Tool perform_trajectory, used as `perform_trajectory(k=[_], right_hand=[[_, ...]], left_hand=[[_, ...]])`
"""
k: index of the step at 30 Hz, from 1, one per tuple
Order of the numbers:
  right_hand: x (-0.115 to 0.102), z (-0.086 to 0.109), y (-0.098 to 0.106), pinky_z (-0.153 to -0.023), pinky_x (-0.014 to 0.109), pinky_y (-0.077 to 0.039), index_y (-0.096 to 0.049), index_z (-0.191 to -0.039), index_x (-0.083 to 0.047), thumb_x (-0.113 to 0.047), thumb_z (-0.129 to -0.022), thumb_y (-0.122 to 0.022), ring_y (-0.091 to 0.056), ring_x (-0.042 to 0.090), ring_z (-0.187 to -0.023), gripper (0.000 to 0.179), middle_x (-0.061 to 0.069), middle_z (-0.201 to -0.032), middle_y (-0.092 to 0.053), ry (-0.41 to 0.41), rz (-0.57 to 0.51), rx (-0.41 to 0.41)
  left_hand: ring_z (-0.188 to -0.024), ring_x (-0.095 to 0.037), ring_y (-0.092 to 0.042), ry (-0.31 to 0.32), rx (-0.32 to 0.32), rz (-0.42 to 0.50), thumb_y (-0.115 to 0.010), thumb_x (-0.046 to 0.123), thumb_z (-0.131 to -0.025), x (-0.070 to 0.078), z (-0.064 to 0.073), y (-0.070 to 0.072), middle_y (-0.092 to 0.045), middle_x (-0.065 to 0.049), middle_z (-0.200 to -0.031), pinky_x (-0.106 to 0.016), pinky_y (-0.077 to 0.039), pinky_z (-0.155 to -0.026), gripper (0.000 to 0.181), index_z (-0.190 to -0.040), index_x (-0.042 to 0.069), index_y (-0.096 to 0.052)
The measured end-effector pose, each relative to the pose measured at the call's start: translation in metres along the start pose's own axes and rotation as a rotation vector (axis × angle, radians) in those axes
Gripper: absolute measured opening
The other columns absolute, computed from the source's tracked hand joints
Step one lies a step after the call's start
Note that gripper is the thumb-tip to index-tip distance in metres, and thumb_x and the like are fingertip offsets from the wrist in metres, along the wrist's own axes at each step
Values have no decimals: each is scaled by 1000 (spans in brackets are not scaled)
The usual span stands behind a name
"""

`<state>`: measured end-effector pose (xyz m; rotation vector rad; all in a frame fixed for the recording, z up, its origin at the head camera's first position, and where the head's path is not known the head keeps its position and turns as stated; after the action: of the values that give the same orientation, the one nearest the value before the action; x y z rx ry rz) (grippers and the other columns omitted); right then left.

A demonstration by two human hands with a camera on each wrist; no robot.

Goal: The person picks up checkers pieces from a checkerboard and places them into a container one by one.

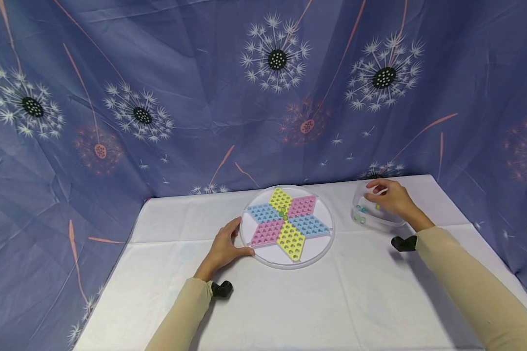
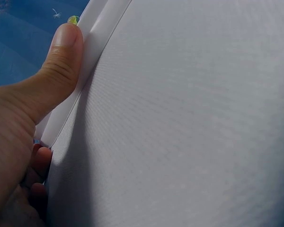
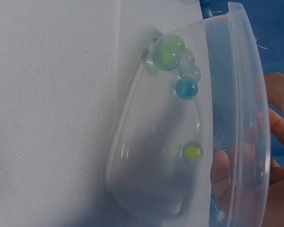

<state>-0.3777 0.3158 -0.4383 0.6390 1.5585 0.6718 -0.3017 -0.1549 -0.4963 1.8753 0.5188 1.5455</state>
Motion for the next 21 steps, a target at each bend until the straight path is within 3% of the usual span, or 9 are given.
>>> perform_trajectory(k=[14,21], right_hand=[[-2,-3,2,-79,39,-45,-63,-124,-13,-39,-90,-69,-57,31,-99,43,14,-111,-59,6,-11,4],[-18,-3,4,-78,39,-46,-61,-127,-14,-42,-90,-68,-57,29,-99,46,12,-113,-58,32,-23,-28]], left_hand=[[-98,-21,-42,4,-1,-4,-93,40,-59,-1,0,0,-54,-5,-117,-39,-36,-91,113,-152,11,-34],[-100,-21,-43,17,-2,-8,-93,41,-59,-3,0,-1,-54,-5,-117,-39,-37,-92,114,-152,11,-34]])
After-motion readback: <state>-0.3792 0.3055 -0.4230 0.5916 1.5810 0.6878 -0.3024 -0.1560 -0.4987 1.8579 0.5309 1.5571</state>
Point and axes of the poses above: each hand's wrist, its own z-axis away from the middle knuckle, its own y-axis out of the back of the hand, x = y × z, the point moved 10 cm from there along -z, towards the middle knuckle
